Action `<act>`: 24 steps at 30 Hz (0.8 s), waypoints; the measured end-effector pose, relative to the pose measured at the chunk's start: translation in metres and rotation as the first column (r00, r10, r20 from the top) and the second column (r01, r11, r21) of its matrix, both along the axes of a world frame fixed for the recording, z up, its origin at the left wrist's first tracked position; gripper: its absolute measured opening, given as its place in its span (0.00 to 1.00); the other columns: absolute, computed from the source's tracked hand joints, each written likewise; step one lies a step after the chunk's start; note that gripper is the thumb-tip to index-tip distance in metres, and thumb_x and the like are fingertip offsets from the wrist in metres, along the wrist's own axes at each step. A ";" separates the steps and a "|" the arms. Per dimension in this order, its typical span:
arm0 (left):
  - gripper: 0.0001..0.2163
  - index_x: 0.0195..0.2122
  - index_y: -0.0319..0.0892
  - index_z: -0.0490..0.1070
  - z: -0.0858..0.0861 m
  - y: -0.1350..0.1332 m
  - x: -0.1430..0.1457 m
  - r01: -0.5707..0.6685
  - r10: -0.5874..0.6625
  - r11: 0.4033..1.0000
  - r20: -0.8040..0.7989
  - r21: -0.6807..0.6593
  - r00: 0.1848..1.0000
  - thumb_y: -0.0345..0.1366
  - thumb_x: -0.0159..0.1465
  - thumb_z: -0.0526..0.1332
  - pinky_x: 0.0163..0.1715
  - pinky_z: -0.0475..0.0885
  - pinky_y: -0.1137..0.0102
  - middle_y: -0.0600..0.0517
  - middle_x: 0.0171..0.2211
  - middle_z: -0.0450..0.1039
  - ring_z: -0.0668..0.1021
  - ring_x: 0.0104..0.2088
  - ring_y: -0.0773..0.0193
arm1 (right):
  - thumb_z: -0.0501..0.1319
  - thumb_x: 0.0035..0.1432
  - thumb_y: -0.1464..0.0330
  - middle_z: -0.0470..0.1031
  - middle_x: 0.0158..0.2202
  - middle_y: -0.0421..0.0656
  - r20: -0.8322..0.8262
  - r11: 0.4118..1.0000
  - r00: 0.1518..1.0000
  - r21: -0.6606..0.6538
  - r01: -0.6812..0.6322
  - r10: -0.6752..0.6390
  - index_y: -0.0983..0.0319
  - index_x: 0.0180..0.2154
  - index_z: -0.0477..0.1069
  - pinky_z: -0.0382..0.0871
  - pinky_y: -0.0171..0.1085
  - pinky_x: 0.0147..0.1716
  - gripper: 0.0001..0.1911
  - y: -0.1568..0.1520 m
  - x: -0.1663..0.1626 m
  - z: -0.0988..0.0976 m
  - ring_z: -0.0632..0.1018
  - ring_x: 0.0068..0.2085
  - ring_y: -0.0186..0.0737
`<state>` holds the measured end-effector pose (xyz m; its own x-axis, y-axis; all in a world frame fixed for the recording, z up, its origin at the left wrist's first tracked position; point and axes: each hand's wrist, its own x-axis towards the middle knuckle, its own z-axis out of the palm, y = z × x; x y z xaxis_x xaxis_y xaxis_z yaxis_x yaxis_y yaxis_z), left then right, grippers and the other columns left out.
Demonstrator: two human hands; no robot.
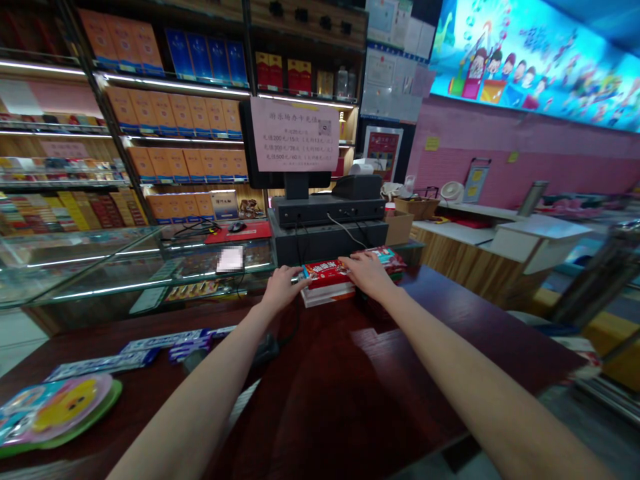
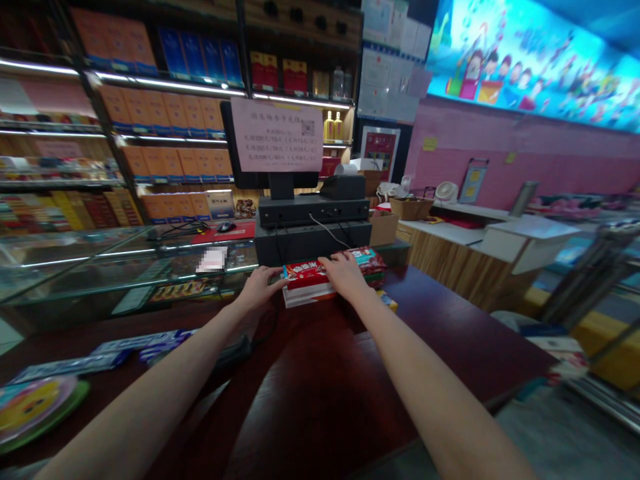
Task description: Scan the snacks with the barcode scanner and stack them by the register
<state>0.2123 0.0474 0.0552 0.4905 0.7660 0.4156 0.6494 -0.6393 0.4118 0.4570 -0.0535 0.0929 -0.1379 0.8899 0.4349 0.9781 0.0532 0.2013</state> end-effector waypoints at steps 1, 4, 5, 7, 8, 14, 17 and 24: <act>0.24 0.56 0.45 0.74 -0.001 0.001 0.000 0.002 -0.002 1.000 0.001 0.002 1.000 0.53 0.65 0.60 0.49 0.71 0.61 0.44 0.49 0.75 0.76 0.50 0.51 | 0.53 0.66 0.74 0.77 0.54 0.55 -0.002 1.000 1.000 0.003 0.005 -0.005 0.61 0.60 0.68 0.56 0.47 0.58 0.23 0.001 0.000 0.000 0.72 0.59 0.48; 0.23 0.57 0.45 0.74 -0.005 0.003 0.002 0.001 -0.001 1.000 0.000 0.018 1.000 0.52 0.66 0.59 0.50 0.71 0.61 0.44 0.49 0.75 0.76 0.50 0.52 | 0.52 0.67 0.75 0.77 0.53 0.54 -0.010 1.000 1.000 0.008 0.019 -0.019 0.61 0.60 0.69 0.56 0.46 0.57 0.22 0.002 -0.001 -0.001 0.72 0.58 0.48; 0.23 0.57 0.45 0.74 -0.006 0.004 0.003 0.000 0.000 1.000 -0.002 0.022 1.000 0.52 0.66 0.59 0.50 0.71 0.61 0.44 0.49 0.75 0.76 0.50 0.52 | 0.51 0.67 0.75 0.78 0.53 0.54 -0.013 1.000 1.000 0.009 0.025 -0.025 0.61 0.59 0.69 0.56 0.46 0.57 0.22 0.003 -0.001 -0.001 0.72 0.58 0.48; 0.23 0.57 0.45 0.74 -0.007 0.005 0.005 -0.003 0.003 1.000 -0.001 0.031 1.000 0.52 0.67 0.59 0.50 0.71 0.62 0.44 0.48 0.76 0.76 0.49 0.52 | 0.51 0.68 0.74 0.78 0.52 0.54 -0.017 0.999 0.999 0.009 0.036 -0.036 0.60 0.60 0.69 0.56 0.46 0.56 0.22 0.004 -0.002 -0.001 0.72 0.58 0.48; 0.23 0.57 0.44 0.74 -0.008 0.005 0.005 -0.003 0.003 0.999 -0.001 0.034 1.000 0.51 0.67 0.58 0.50 0.71 0.62 0.44 0.48 0.76 0.76 0.49 0.53 | 0.51 0.68 0.73 0.78 0.52 0.54 -0.017 0.999 0.999 0.006 0.041 -0.040 0.60 0.60 0.69 0.56 0.45 0.55 0.21 0.004 -0.002 -0.001 0.72 0.58 0.48; 0.23 0.57 0.43 0.74 -0.012 0.009 0.007 0.007 -0.007 0.999 0.007 0.054 1.000 0.51 0.67 0.58 0.51 0.71 0.64 0.44 0.46 0.77 0.77 0.48 0.55 | 0.50 0.69 0.73 0.77 0.53 0.54 -0.015 0.999 0.999 -0.010 0.052 -0.052 0.59 0.60 0.68 0.55 0.44 0.54 0.22 0.007 0.000 -0.004 0.71 0.57 0.48; 0.23 0.56 0.43 0.74 -0.013 0.010 0.008 0.002 -0.003 0.998 0.014 0.057 1.000 0.51 0.67 0.58 0.50 0.71 0.64 0.45 0.45 0.77 0.77 0.47 0.55 | 0.50 0.69 0.73 0.77 0.53 0.54 -0.014 0.998 0.999 -0.023 0.052 -0.052 0.59 0.61 0.67 0.55 0.44 0.54 0.22 0.009 0.001 -0.005 0.70 0.57 0.49; 0.23 0.56 0.43 0.74 -0.014 0.012 0.009 -0.002 0.000 0.998 0.022 0.059 1.000 0.51 0.67 0.59 0.51 0.71 0.64 0.44 0.45 0.77 0.77 0.47 0.55 | 0.50 0.68 0.74 0.77 0.53 0.53 -0.021 0.998 0.998 -0.012 0.059 -0.060 0.59 0.61 0.67 0.55 0.45 0.54 0.22 0.011 0.000 -0.006 0.71 0.57 0.49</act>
<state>0.2210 0.0590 0.0407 0.4798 0.7402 0.4710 0.6411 -0.6623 0.3877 0.4572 -0.0429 0.0868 -0.0755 0.9011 0.4269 0.9836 -0.0031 0.1804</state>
